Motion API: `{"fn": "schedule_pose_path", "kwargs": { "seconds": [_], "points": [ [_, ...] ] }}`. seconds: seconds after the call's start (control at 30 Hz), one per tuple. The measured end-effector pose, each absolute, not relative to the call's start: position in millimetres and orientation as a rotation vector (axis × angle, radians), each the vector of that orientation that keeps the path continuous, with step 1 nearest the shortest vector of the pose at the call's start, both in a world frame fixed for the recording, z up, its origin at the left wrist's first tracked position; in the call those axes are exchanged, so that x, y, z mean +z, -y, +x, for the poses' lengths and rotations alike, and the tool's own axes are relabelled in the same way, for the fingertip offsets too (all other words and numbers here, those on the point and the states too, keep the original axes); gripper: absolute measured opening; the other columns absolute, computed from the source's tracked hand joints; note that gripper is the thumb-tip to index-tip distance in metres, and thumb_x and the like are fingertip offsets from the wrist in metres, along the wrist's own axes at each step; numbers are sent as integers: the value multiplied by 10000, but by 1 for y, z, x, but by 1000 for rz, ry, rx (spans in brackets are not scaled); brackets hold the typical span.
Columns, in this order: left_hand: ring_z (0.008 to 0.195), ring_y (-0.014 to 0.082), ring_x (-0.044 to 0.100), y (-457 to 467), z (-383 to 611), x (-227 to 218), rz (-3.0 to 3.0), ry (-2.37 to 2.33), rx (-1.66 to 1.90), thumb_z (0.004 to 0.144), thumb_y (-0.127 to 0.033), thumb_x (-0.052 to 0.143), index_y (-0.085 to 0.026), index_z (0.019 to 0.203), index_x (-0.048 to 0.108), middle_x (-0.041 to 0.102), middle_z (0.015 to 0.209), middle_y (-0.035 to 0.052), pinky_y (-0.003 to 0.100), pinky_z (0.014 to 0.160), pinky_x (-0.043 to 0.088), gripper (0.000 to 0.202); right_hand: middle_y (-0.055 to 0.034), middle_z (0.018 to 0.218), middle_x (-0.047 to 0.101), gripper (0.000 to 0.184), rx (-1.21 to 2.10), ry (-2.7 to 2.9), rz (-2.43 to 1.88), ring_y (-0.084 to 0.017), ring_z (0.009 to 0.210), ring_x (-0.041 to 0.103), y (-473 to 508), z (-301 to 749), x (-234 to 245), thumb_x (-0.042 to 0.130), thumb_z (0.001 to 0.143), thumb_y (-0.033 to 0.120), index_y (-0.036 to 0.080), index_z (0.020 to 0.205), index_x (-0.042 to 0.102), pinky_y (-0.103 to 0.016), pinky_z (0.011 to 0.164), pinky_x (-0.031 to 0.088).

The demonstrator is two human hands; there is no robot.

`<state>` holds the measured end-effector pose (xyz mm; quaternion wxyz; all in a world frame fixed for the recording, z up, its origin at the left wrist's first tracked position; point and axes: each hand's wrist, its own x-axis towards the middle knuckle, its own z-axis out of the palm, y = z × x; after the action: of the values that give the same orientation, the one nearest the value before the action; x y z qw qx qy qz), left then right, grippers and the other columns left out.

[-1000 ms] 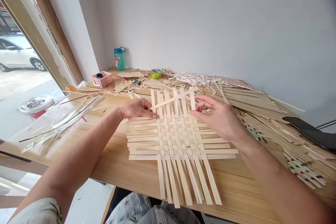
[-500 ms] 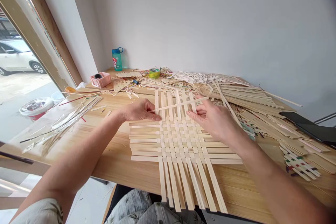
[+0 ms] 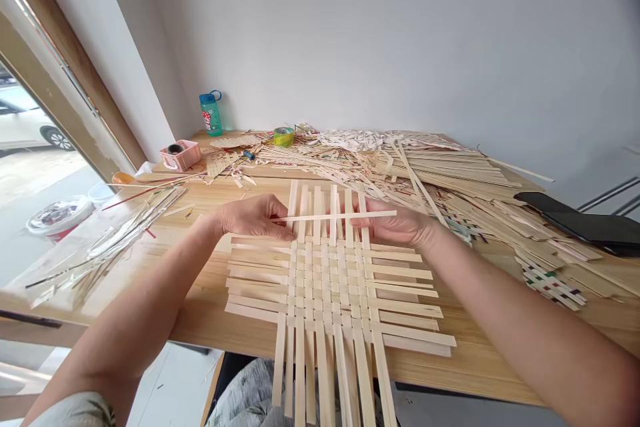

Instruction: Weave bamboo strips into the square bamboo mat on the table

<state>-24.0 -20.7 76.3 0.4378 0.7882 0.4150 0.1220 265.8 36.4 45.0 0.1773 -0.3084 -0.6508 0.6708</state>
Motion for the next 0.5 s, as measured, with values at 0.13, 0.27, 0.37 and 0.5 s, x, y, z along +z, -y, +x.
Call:
{"fn": "schedule_pose_path", "kwargs": {
  "seconds": [0.13, 0.27, 0.37, 0.5],
  "points": [
    [555, 85, 308, 17, -25, 70, 1894, -996, 307, 779, -453, 713, -134, 637, 604, 338, 594, -39, 235, 514, 229, 366, -60, 896, 753, 277, 1987, 1848, -881, -248, 934, 706, -23, 269, 26, 740, 702, 377, 155, 864, 713, -367, 887, 530],
    [566, 88, 313, 17, -21, 68, 1922, -972, 262, 783, -502, 702, -138, 654, 596, 356, 604, -38, 236, 525, 228, 401, -70, 842, 756, 259, 2052, 1763, -957, -285, 873, 723, -7, 273, 25, 725, 712, 416, 172, 800, 728, -402, 838, 557],
    [561, 93, 285, 19, -21, 74, 1996, -1001, 261, 831, -569, 642, -155, 662, 557, 330, 603, -43, 245, 514, 200, 455, -62, 831, 758, 204, 2070, 1652, -1002, -280, 861, 727, -1, 272, 29, 728, 705, 380, 189, 773, 733, -388, 834, 563],
    [599, 112, 378, 20, -27, 82, 2076, -1135, 434, 933, -617, 454, -157, 807, 657, 474, 682, -6, 245, 549, 295, 518, -78, 840, 754, 254, 1873, 1703, -1091, -282, 809, 732, 3, 274, 31, 685, 783, 419, 178, 851, 728, -390, 769, 580]
  ]
}}
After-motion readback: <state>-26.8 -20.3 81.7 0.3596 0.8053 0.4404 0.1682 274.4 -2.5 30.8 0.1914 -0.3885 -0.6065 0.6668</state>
